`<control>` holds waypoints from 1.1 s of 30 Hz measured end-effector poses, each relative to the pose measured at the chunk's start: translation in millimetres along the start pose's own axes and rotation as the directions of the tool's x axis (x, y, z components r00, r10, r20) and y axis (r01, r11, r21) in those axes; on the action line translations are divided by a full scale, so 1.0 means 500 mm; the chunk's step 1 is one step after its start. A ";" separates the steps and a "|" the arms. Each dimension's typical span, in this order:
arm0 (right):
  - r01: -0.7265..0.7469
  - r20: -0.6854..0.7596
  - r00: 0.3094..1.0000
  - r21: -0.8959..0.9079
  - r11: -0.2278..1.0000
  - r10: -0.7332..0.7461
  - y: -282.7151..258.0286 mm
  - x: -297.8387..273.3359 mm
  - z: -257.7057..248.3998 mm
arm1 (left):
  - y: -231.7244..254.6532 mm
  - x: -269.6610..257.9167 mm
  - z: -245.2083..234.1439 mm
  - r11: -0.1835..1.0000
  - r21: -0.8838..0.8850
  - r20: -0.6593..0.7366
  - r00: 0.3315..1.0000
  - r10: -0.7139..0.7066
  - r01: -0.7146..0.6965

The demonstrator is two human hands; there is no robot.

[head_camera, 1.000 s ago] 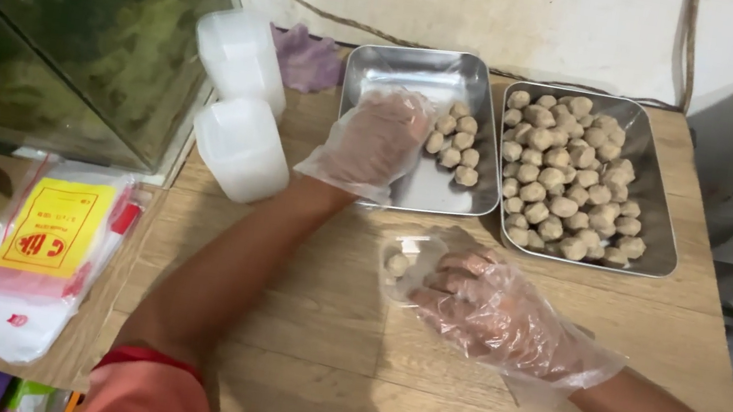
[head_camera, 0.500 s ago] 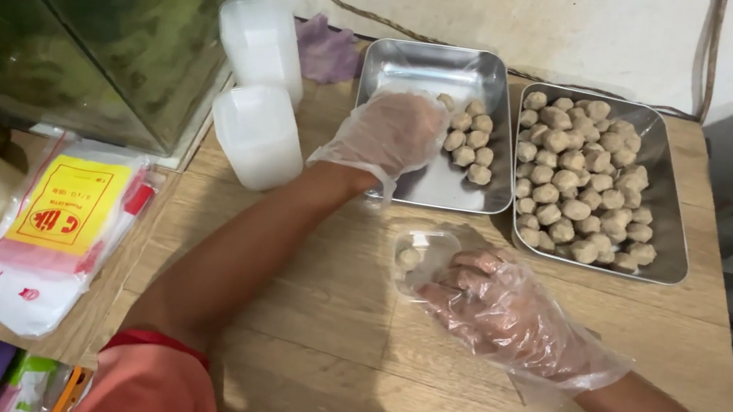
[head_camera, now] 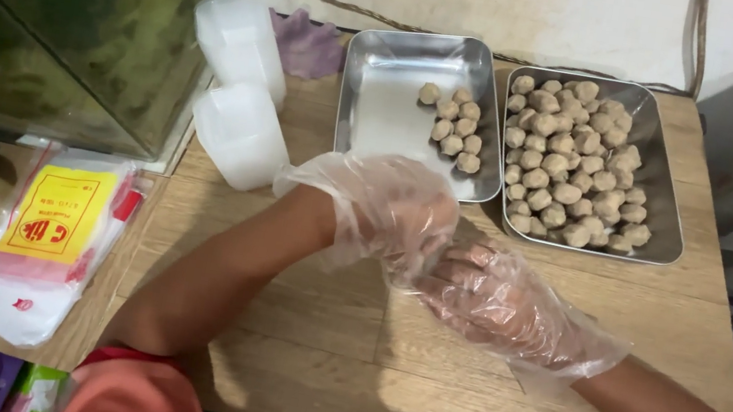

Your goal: The person places small meatballs into clear plastic containers by hand.

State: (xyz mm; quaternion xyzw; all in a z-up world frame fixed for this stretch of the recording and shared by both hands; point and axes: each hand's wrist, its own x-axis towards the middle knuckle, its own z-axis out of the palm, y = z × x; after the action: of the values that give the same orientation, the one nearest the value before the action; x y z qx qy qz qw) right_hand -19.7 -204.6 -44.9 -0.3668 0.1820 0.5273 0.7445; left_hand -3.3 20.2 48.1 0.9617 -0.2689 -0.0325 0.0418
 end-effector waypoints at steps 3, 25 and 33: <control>-0.304 0.504 0.863 0.474 0.826 0.029 0.001 0.010 -0.013 | -0.003 -0.001 0.023 0.999 0.027 0.067 0.997 0.042 -0.044; 0.566 0.955 -0.045 -0.217 -0.795 -0.293 -0.003 -0.042 0.100 | -0.143 0.100 0.075 0.996 -0.047 -0.263 0.961 -0.088 0.079; 0.761 0.474 0.498 -0.640 0.104 -0.727 -0.001 -0.040 0.096 | -0.187 0.121 0.118 0.985 0.174 -0.493 0.867 0.071 0.019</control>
State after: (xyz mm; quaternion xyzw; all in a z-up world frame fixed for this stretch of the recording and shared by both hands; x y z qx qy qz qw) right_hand -32.6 -182.4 0.2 -0.6838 -0.2971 0.1069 0.6578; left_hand 91.6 64.5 -22.1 0.9338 -0.2638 0.2404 0.0265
